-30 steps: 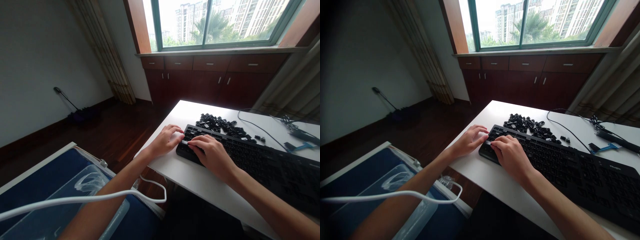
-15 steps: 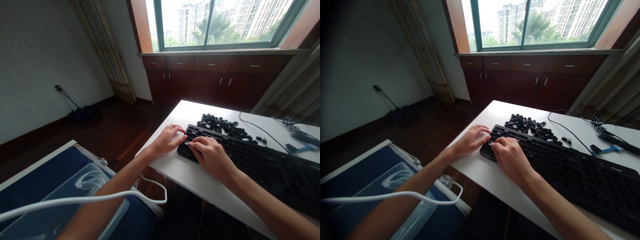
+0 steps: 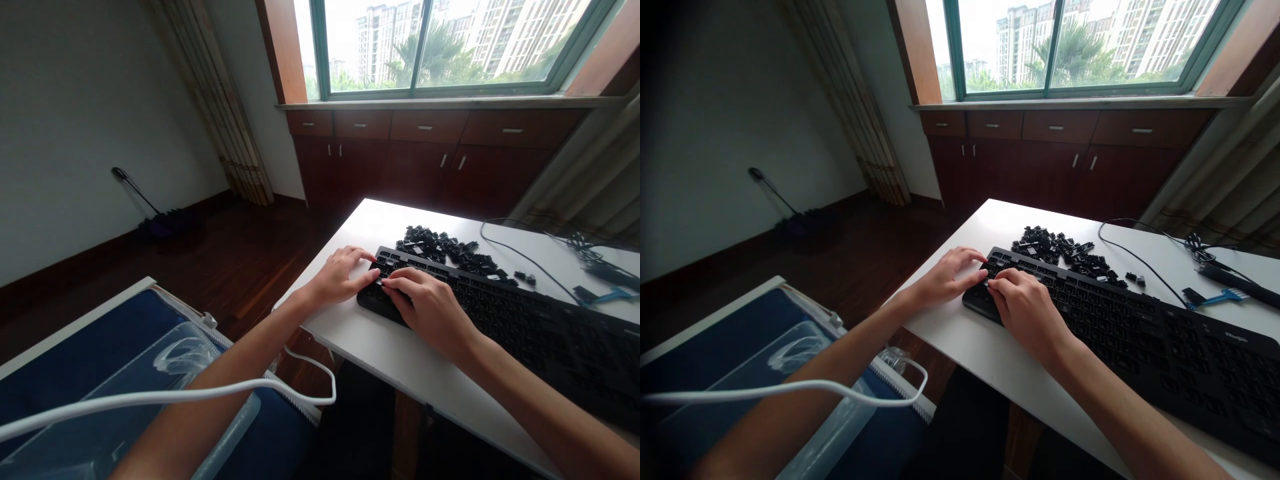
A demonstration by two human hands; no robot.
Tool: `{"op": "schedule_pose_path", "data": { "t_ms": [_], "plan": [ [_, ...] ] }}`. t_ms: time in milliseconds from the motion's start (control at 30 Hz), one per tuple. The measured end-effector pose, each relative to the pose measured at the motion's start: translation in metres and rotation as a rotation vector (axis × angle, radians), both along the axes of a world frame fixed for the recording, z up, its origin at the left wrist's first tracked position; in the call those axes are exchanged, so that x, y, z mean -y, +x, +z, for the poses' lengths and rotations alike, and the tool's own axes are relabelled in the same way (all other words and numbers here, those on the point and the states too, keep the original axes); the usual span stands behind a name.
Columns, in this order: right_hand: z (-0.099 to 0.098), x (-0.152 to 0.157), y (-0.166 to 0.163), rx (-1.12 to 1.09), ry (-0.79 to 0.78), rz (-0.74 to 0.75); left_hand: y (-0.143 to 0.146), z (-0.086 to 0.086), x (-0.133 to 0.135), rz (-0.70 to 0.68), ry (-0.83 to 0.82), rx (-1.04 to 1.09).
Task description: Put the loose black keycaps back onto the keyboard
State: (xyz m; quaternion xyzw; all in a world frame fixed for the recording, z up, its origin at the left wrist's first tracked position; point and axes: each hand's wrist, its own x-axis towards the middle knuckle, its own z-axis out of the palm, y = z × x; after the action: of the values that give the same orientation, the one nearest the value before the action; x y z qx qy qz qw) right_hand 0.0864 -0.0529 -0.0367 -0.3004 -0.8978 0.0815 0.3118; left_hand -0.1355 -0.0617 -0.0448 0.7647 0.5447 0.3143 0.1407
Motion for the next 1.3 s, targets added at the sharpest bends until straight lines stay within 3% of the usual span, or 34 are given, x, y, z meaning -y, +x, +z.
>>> {"op": "schedule_pose_path", "data": {
  "t_ms": [600,967,1300],
  "plan": [
    [-0.004,0.000,-0.001,-0.067,0.000,-0.002,0.000,0.000,-0.001,0.004,0.010,0.014],
    [0.002,0.001,-0.002,0.040,0.086,0.039,0.000,0.000,0.000,0.017,0.019,0.001],
    [0.006,0.001,0.003,0.018,0.018,0.059,0.014,-0.001,0.003,0.181,-0.096,-0.129]
  ]
}}
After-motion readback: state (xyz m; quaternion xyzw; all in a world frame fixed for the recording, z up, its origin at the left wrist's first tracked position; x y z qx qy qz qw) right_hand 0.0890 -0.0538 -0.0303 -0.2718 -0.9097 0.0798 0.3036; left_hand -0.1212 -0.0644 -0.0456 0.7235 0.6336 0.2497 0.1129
